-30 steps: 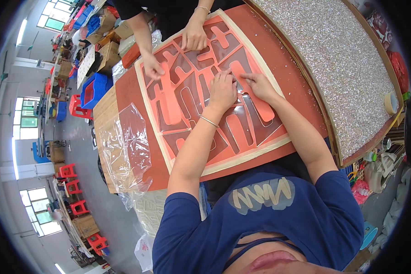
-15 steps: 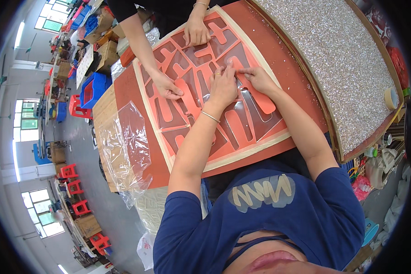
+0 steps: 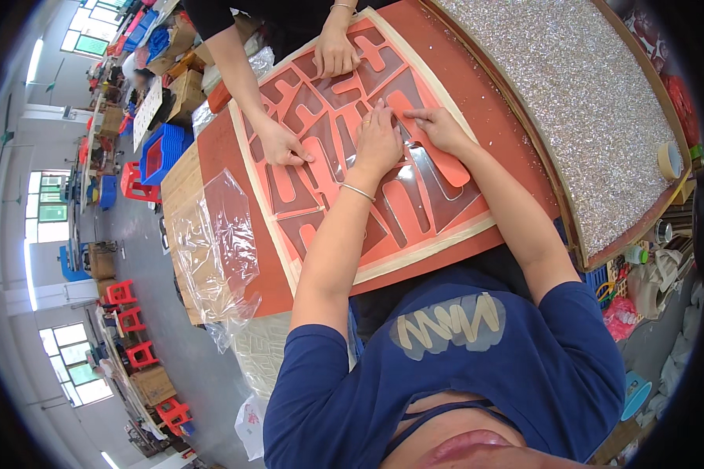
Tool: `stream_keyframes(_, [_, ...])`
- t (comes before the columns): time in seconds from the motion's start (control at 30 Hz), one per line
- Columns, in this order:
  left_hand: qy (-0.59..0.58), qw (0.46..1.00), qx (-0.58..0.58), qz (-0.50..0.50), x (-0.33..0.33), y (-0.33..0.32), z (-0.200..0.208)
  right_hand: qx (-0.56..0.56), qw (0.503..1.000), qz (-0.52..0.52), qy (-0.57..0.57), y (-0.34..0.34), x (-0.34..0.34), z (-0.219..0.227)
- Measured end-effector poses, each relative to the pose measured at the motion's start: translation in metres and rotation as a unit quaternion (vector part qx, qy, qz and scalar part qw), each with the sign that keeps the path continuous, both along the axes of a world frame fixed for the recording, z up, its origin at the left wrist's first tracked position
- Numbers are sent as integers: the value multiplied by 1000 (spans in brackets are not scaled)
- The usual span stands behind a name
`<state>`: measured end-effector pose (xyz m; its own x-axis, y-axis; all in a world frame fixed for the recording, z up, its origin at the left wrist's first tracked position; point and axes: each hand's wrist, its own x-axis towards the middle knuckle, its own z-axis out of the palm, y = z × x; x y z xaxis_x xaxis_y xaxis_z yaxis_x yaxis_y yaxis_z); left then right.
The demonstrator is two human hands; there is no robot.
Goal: Positioning shoe upper components on a workspace and applying a protective plastic film.
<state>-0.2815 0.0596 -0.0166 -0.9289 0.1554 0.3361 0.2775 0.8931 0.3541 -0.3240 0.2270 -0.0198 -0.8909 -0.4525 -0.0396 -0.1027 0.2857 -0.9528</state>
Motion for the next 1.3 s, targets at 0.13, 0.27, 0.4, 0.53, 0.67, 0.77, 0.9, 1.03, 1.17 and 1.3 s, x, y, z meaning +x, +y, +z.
stream_keyframes(0.13, [5, 1000, -7, 5, 3, 1, 0, -4, 1000, -16, 7, -3, 1, -3])
stream_keyframes(0.27, [-34, 998, -44, -5, 2, 5, 6, 36, 999, -5, -22, -3, -7, -9])
stream_keyframes(0.4, [-68, 995, -68, 1, -9, 11, 14, 0, 1000, 5, -15, 3, -13, -11])
stream_keyframes(0.53, [-150, 987, -62, 11, -22, 1, 22, 78, 996, 27, 30, 14, 23, 16])
stream_keyframes(0.67, [-164, 984, -58, 47, -19, 9, 25, 121, 992, -21, 33, 49, 82, 48])
stream_keyframes(0.77, [-167, 981, -80, 63, -11, 19, 33, 19, 985, -86, -149, 66, 108, 47])
stream_keyframes(0.9, [-185, 977, -84, 70, -12, 21, 34, -29, 980, -106, -165, 68, 117, 32])
stream_keyframes(1.03, [-185, 976, -88, 74, -9, 24, 39, 17, 984, -104, -145, 66, 115, 32])
stream_keyframes(1.17, [-148, 980, -106, 80, -5, 25, 42, 44, 989, -86, -108, 66, 116, 31])
stream_keyframes(1.3, [-189, 971, -112, 91, -8, 30, 48, 39, 988, -82, -124, 66, 111, 29])
